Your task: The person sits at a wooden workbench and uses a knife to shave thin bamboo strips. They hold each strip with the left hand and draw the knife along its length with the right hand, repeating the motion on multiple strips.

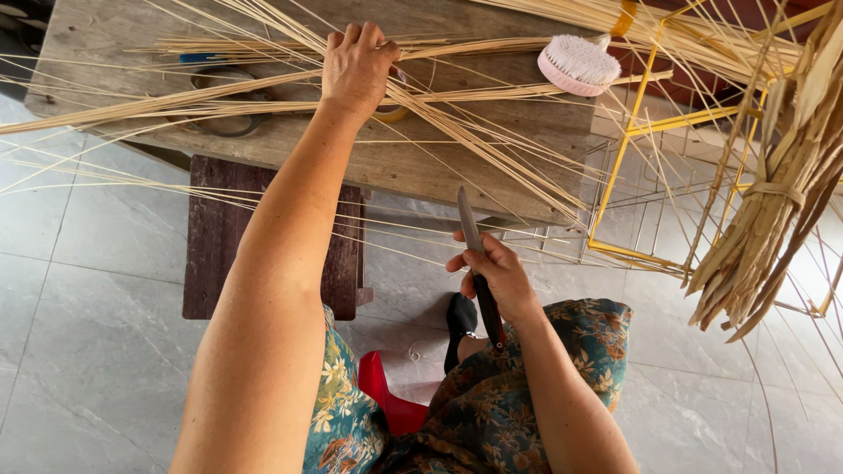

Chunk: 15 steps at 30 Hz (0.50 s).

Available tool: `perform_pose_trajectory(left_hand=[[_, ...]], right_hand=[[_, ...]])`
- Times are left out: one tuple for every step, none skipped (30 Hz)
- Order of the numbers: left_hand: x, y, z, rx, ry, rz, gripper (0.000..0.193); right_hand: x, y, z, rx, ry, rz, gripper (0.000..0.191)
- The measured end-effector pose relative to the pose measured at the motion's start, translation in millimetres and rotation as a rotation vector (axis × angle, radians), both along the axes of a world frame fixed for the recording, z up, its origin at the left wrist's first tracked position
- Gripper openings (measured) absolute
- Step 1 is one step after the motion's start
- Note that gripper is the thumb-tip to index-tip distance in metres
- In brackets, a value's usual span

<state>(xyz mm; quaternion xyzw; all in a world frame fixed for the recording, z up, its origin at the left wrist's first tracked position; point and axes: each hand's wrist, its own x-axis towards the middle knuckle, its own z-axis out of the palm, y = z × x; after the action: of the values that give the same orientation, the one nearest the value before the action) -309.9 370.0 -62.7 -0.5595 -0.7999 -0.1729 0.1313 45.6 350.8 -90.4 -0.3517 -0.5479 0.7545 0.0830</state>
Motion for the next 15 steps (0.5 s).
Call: perform_pose_trajectory(left_hand=[[2,2,0,-0.044,-0.018,0.006,0.019],[3,5,1,-0.087,-0.036,0.011,0.018],[5,8,2,-0.097,-0.01,0.015,0.02],[7,11,2,-0.107,0.016,0.02,0.023],[8,13,2,-0.119,0.042,0.024,0.026],[9,16,3,-0.14,0.018,0.041,0.028],[10,19,3,-0.162,-0.006,0.06,0.029],[10,21,3,-0.183,-0.029,0.079,0.031],[11,23,3,-0.189,0.003,0.073,0.031],[10,24,4,-0.194,0.036,0.068,0.032],[9,26,5,-0.195,0.07,0.064,0.032],[8,28,6,-0.182,0.1,0.045,0.032],[8,29,8,-0.17,0.131,0.025,0.032],[8,29,9,-0.16,0.16,0.006,0.032],[6,28,12,-0.113,0.156,-0.012,0.022]], right_hand=[[0,0,1,-0.013,0.01,-0.005,0.033],[0,0,1,-0.025,0.02,-0.011,0.033],[-1,1,2,-0.027,0.02,-0.014,0.032],[-1,1,2,-0.029,0.019,-0.016,0.032],[-1,2,3,-0.032,0.019,-0.019,0.031],[-2,2,3,-0.036,0.014,-0.019,0.031],[-2,3,3,-0.04,0.011,-0.017,0.031],[-3,4,3,-0.044,0.008,-0.016,0.031],[-3,4,3,-0.048,0.009,-0.017,0.031],[-3,5,3,-0.052,0.01,-0.018,0.031],[-3,7,4,-0.052,0.013,-0.018,0.031],[-3,8,4,-0.046,0.015,-0.016,0.031],[-3,9,4,-0.041,0.017,-0.014,0.031],[-1,10,4,-0.037,0.018,-0.013,0.031],[0,11,5,-0.036,0.018,-0.017,0.031]])
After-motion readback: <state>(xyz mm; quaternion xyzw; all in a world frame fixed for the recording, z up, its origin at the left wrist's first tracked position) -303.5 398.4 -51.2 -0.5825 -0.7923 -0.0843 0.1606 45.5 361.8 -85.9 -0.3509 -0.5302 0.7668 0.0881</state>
